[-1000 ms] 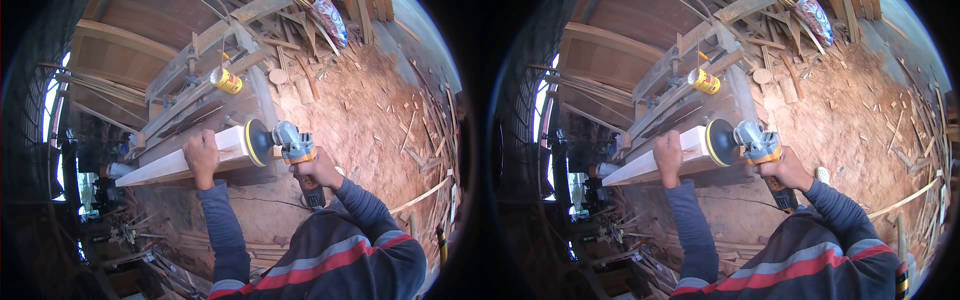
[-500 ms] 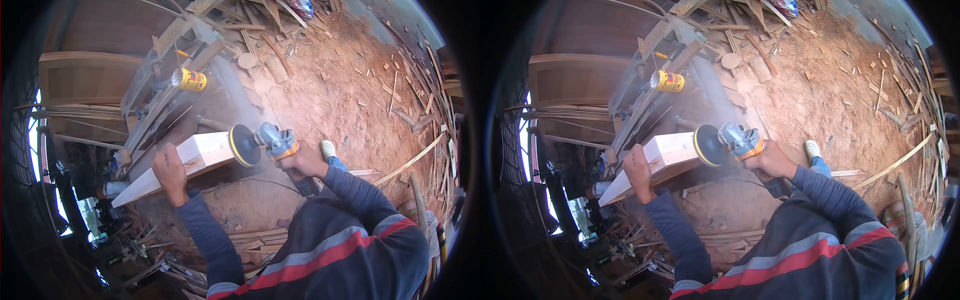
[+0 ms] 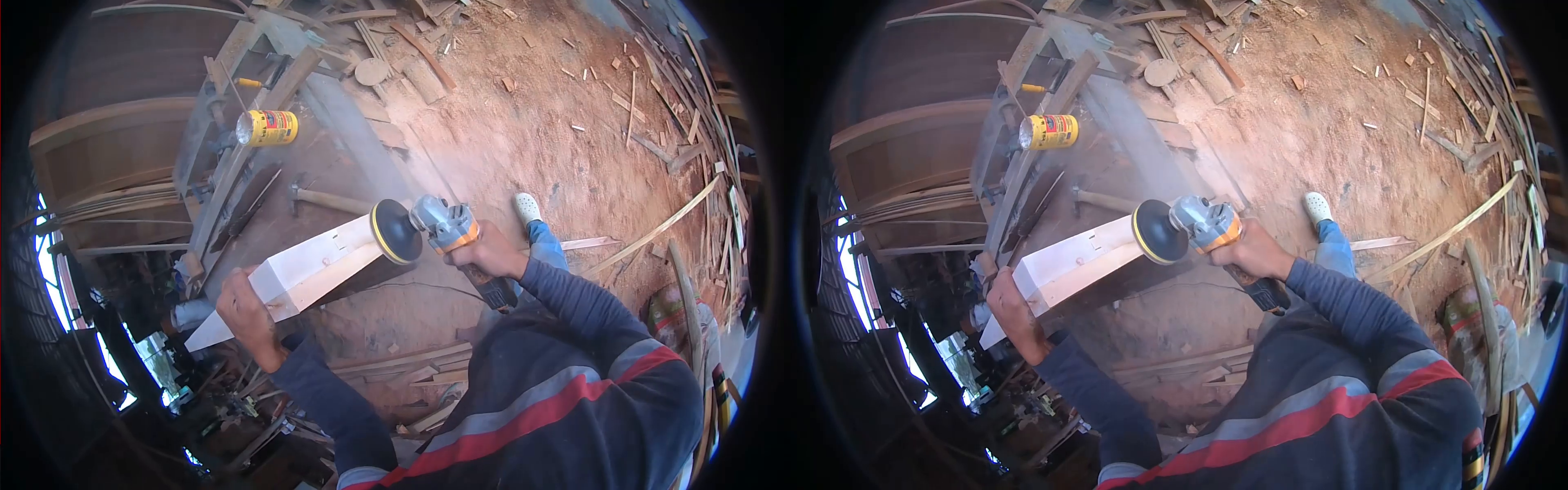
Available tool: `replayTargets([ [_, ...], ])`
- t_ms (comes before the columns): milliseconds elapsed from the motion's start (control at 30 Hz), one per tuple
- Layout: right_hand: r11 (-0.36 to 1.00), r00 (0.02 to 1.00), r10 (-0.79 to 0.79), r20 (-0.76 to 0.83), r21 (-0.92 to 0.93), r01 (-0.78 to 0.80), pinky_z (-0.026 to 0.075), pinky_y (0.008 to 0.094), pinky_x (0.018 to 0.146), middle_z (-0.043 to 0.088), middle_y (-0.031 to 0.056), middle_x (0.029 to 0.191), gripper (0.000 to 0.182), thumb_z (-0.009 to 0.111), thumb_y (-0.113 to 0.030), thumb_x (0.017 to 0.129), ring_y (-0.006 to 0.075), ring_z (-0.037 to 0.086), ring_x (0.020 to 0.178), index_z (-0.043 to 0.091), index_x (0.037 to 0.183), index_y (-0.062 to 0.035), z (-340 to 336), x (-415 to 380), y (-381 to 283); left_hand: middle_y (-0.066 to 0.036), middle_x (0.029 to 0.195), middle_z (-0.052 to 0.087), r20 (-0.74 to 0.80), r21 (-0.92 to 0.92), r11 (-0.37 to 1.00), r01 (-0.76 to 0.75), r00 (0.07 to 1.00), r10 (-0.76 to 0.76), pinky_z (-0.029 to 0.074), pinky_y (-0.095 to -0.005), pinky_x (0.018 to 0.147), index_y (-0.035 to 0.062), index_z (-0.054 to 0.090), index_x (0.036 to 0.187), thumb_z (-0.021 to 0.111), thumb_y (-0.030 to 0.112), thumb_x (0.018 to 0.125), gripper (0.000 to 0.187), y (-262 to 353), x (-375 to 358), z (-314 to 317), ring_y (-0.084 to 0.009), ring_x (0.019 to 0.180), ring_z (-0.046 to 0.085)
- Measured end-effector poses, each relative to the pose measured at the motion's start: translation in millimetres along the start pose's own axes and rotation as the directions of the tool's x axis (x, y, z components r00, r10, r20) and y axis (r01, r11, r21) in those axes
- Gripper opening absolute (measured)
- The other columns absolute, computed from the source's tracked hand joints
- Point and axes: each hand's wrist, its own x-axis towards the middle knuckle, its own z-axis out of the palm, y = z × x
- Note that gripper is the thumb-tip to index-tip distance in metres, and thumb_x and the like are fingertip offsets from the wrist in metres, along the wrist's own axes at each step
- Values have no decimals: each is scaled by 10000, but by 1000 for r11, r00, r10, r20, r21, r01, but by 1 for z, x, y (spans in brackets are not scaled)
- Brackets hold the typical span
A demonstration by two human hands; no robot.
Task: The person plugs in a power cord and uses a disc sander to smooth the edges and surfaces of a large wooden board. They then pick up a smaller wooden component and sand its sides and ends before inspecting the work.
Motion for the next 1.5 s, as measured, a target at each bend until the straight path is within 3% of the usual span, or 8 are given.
replayTargets([
  [133, 999, 1000, 30, -6, 12, -30, 524, 290, 822, 724, 32, 949, 340, 798, -94, 755, 123, 664, 883, 712, 1073, -10, -6, 5, 6, -188, 868, 688, 2, -54, 994, 96, 995, -96, 464, -376, 751, -104, 705, 883, 452, 178, 1012, 400, -2, 0, 0, -252, 784, 636],
  [233, 1000, 999, 26, -25, -4, -26, 525, 287, 826, 733, 33, 967, 343, 791, -95, 757, 123, 671, 890, 721, 1084, -15, -11, 9, 17, -174, 868, 685, 42, 51, 998, 33, 998, -35, 464, -363, 751, -102, 698, 877, 438, 172, 1018, 404, 2, 0, -4, -233, 788, 634],
  [533, 995, 995, 86, -52, 57, -84, 525, 302, 821, 735, 43, 979, 338, 769, -102, 779, 128, 675, 911, 735, 1103, -13, -26, 26, 48, -152, 851, 699, 35, -31, 984, 175, 984, -174, 490, -337, 784, -82, 689, 862, 408, 250, 1054, 475, 7, -1, -1, -212, 778, 642],
  [1033, 941, 933, 336, -130, 89, -327, 553, 338, 742, 721, 87, 931, 403, 776, -208, 755, 179, 699, 826, 703, 1083, 15, -48, 51, 88, -171, 831, 720, -11, 108, 990, 89, 996, -88, 516, -338, 768, -76, 693, 884, 385, 288, 1062, 509, 16, -5, 4, -219, 759, 665],
  [1133, 957, 950, 289, -117, 69, -282, 548, 329, 742, 723, 87, 935, 420, 774, -225, 746, 172, 692, 831, 705, 1092, 4, -39, 42, 78, -167, 833, 715, -12, 151, 987, 54, 999, -52, 513, -344, 768, -83, 691, 888, 392, 289, 1059, 507, 15, -4, 4, -220, 758, 658],
  [1333, 981, 978, 192, -76, 53, -189, 549, 325, 730, 705, 66, 898, 353, 737, -156, 758, 158, 679, 802, 699, 1070, 4, -31, 39, 47, -159, 859, 694, 25, -57, 980, 189, 982, -188, 500, -348, 780, -84, 691, 889, 386, 263, 1063, 494, 4, -2, -1, -213, 788, 639],
  [1433, 993, 989, 116, -96, 41, -112, 543, 309, 752, 711, 56, 915, 350, 740, -127, 747, 143, 672, 815, 712, 1073, 0, -23, 39, 40, -149, 854, 685, 14, 90, 995, 45, 999, -46, 491, -342, 786, -86, 690, 883, 387, 260, 1065, 495, 11, -4, 3, -210, 799, 634],
  [1500, 996, 994, 83, -69, 32, -81, 538, 304, 763, 714, 52, 929, 350, 750, -119, 742, 131, 667, 823, 719, 1070, -2, -22, 37, 34, -144, 843, 676, -3, 18, 991, 134, 991, -134, 485, -337, 782, -85, 690, 881, 389, 262, 1066, 495, 14, -5, 4, -207, 798, 630],
])
